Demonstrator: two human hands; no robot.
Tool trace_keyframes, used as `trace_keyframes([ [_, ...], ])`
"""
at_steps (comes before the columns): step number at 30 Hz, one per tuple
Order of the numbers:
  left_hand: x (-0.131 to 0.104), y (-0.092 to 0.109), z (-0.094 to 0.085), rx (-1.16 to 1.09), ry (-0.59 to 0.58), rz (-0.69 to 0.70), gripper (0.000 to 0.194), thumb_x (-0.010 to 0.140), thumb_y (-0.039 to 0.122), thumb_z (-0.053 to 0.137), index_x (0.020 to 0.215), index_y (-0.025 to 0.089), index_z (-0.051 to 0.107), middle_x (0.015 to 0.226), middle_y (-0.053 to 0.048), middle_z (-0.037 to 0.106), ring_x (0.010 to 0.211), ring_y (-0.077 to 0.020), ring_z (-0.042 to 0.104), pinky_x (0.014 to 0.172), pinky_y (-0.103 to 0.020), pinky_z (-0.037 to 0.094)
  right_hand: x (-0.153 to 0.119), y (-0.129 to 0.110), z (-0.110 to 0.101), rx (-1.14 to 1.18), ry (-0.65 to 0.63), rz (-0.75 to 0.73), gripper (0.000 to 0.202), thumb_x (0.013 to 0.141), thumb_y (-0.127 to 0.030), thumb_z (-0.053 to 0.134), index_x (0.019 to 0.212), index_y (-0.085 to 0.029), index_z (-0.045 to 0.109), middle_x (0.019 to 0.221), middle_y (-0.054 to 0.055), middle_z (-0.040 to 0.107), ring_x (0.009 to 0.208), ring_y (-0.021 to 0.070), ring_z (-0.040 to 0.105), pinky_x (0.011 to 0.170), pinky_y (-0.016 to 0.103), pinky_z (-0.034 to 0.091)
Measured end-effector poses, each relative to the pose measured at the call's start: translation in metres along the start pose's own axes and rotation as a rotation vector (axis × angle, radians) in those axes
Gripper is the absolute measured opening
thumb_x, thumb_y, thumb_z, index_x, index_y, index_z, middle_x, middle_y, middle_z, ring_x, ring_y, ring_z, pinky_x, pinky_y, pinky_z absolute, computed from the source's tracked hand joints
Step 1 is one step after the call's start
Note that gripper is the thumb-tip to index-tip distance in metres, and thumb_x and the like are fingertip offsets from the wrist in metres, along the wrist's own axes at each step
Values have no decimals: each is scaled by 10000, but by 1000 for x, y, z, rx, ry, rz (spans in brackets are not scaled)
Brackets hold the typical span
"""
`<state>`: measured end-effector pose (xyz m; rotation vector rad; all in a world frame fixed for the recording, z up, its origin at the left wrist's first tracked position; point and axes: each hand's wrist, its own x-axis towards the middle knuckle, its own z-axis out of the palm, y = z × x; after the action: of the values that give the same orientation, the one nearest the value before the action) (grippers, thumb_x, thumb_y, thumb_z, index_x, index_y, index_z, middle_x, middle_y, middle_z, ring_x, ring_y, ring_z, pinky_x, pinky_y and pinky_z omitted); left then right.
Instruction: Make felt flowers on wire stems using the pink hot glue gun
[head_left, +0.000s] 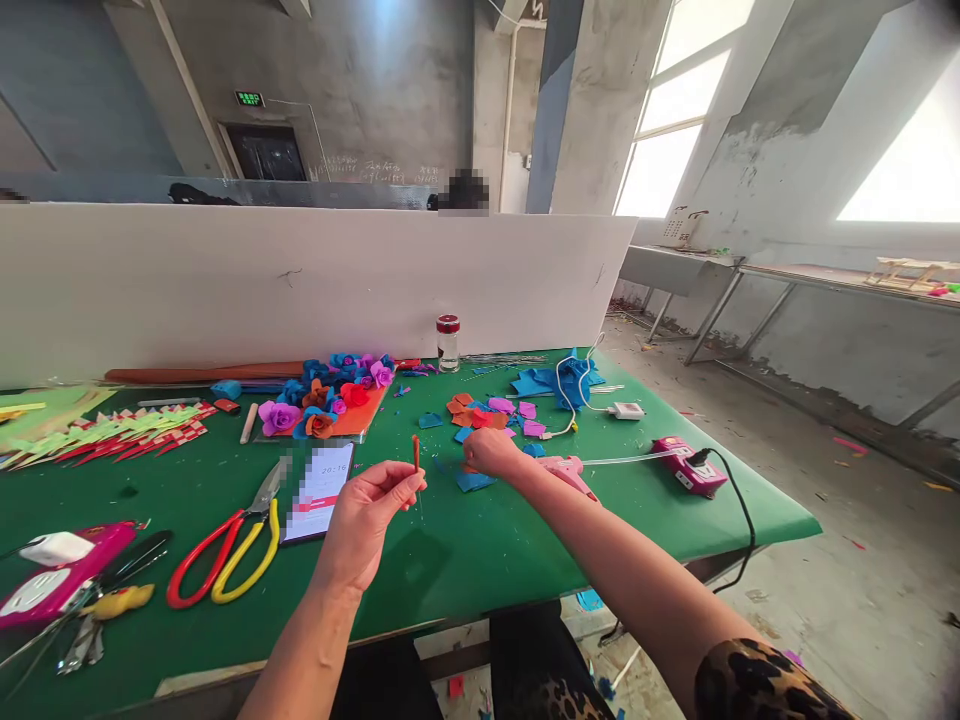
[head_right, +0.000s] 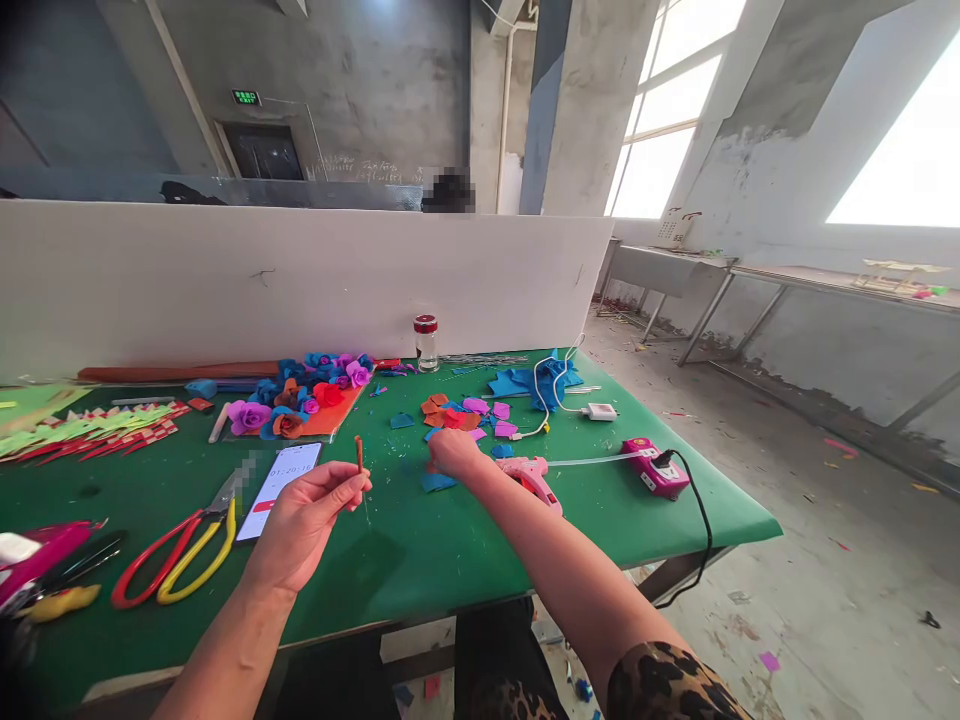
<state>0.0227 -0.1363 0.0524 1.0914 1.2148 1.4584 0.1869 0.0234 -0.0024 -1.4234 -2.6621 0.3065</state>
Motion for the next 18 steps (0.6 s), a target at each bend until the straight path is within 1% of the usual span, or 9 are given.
trace_keyframes([
  [2,-3,-1,0,-4,-2,-3,232,661,332,786,788,154,710,729,-40,681,647,-113,518,632,-235,414,1,-1,1,-5,12,-3,134,710,-222,688,814,-155,738,865,128,704,868,278,645,707,309,459],
  [4,-5,-3,-1,-7,-3,-6,224,664,327,785,789,158,709,733,-35,680,646,-109,514,630,-231,411,0,2,1,9,29,-3,140,699,-203,678,818,-162,738,863,119,708,847,263,646,676,289,449],
  [7,-8,-6,-3,-10,-7,-16,214,673,324,781,797,166,709,736,-28,679,647,-104,509,635,-225,410,0,10,0,55,56,8,165,695,-155,625,814,-179,736,813,75,712,758,206,638,583,237,404],
  [10,-9,-9,-4,-13,-9,-29,214,679,328,778,809,171,709,743,-27,681,656,-103,508,642,-221,410,1,19,-1,111,73,14,156,690,-141,594,764,-175,727,714,36,694,647,151,597,506,211,338],
  [13,-9,-12,-5,-7,-7,-33,208,681,326,778,805,173,712,748,-23,677,681,-105,513,651,-214,409,3,27,-3,162,101,7,142,691,-136,577,718,-167,713,664,13,671,597,117,549,490,204,304],
  [18,-11,-14,-4,-18,-8,-31,203,679,323,780,799,173,715,749,-19,670,731,-112,548,707,-212,424,4,32,-7,229,135,-8,138,666,-107,569,639,-162,692,583,-10,626,544,94,487,485,208,276],
])
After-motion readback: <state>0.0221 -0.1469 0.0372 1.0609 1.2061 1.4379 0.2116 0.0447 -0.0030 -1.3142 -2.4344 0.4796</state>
